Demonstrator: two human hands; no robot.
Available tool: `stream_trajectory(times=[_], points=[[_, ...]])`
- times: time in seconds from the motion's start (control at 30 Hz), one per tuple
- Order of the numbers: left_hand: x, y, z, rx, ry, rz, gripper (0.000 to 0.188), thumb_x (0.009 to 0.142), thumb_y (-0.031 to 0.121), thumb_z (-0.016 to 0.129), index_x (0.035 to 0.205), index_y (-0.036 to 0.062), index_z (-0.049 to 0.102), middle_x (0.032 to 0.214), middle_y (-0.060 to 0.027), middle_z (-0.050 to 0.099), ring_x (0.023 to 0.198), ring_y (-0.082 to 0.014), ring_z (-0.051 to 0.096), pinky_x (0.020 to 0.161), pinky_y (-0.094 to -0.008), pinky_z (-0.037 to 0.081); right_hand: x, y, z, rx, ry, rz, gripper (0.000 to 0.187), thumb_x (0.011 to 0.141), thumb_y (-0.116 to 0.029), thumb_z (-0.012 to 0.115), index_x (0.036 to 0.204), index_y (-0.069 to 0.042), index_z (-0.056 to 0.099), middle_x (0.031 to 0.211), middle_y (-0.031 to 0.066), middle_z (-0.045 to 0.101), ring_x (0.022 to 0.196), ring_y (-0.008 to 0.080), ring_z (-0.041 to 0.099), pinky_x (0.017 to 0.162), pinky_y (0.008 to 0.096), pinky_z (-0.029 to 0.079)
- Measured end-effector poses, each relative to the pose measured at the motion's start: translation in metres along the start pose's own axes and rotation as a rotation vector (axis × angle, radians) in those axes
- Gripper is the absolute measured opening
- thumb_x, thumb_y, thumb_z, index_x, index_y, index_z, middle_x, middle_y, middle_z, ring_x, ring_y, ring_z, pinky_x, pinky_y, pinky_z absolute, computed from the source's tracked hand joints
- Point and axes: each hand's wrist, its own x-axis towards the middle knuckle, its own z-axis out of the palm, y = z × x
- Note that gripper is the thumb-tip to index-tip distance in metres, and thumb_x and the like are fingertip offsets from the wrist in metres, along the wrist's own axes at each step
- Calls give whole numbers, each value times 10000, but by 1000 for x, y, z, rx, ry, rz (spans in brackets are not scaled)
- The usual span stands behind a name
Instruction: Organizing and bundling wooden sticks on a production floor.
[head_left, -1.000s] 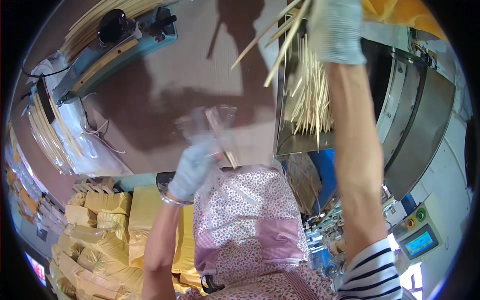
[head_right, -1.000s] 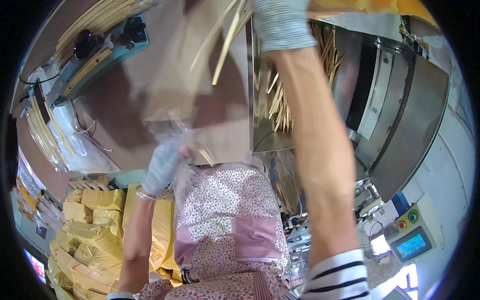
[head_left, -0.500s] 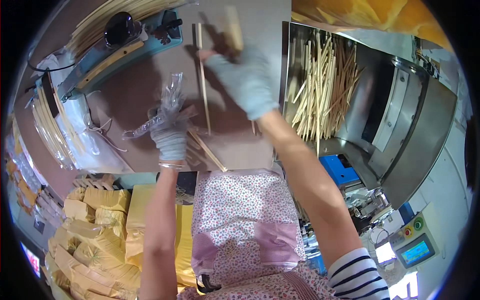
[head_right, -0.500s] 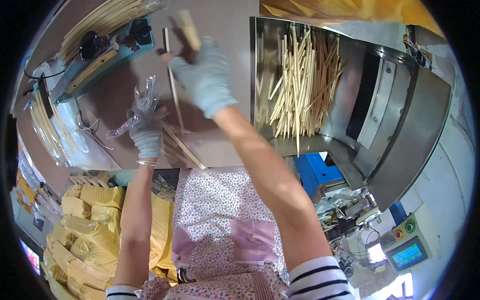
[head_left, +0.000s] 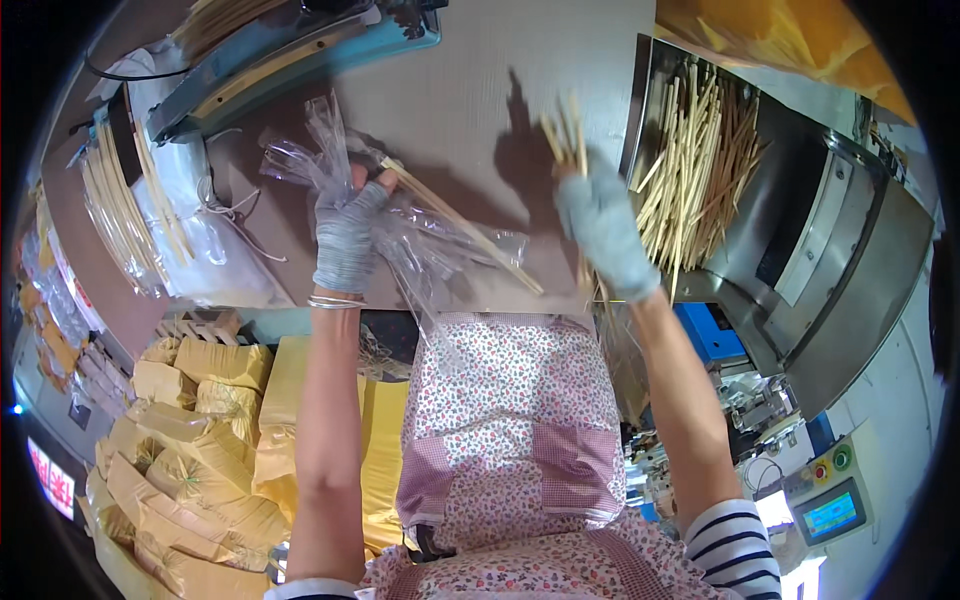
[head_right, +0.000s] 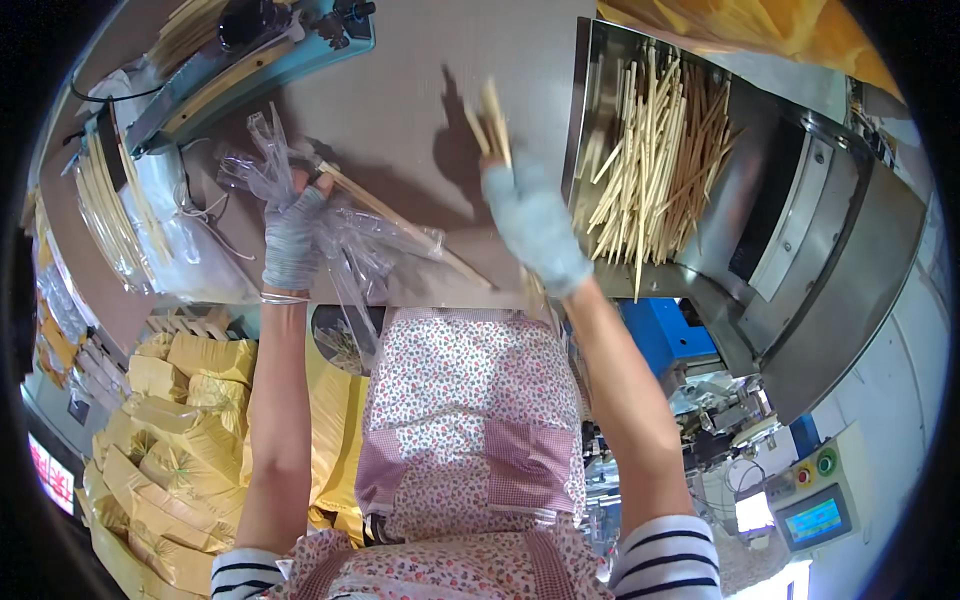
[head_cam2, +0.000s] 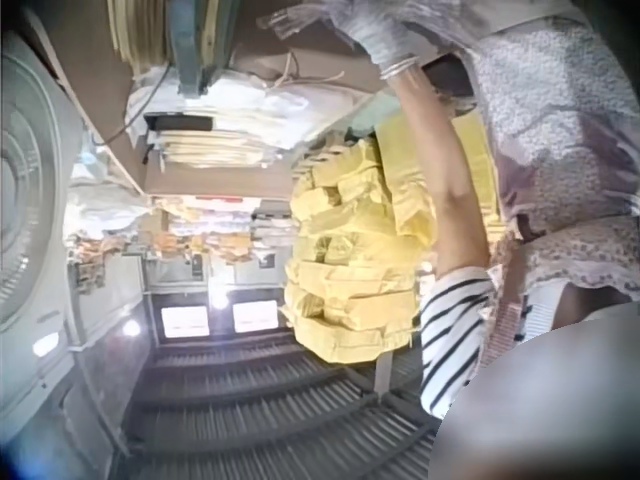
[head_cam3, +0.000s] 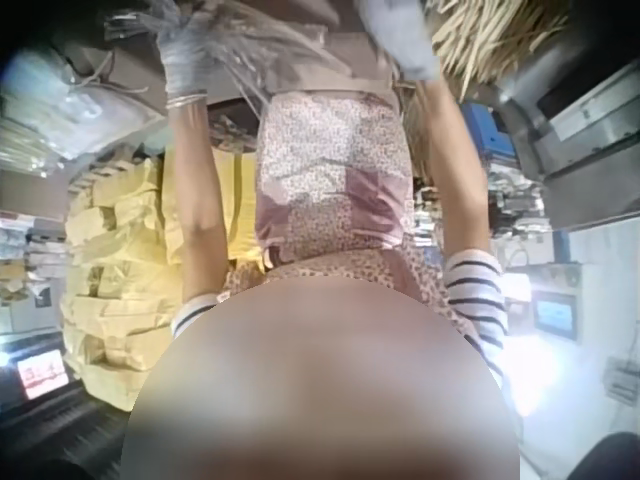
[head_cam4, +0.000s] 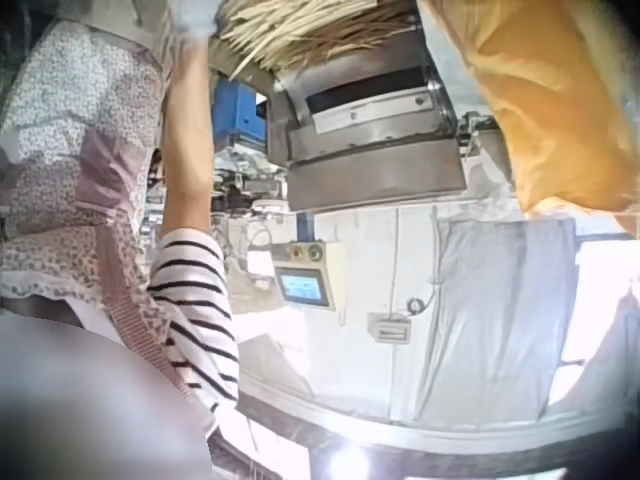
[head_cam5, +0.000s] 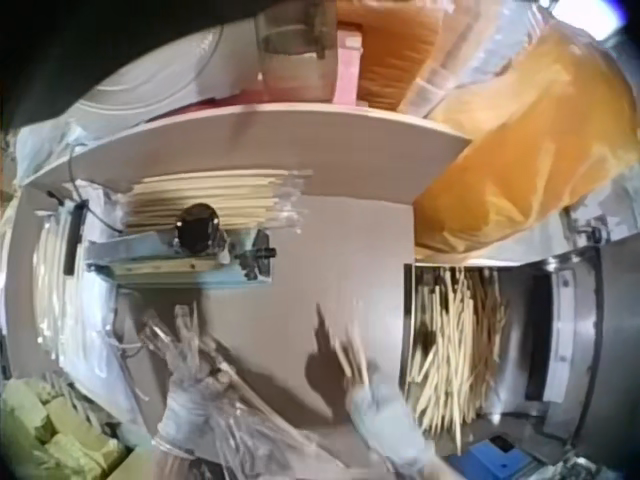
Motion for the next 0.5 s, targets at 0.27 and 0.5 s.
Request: stream_trajectory(times=[0.27,0.5], points=[[-7,22,19,-52,25,-18,428,754,11,735,1125,46,525,996,-20,522,879,-122,554,769,-269,488,-96,9,19,318,-236,311,203,849,-200,686,806,-10,627,627,-59,517,577,46,481,499,237,404],[2,40,14,-19,-210,-38,487,803,-3,648,1264,43,496,923,-13,557,756,-112,563,664,-242,484,-97,6,0,351,-247,288,167,829,-151,705,939,-49,632,688,-27,580,625,57,527,541,230,442]])
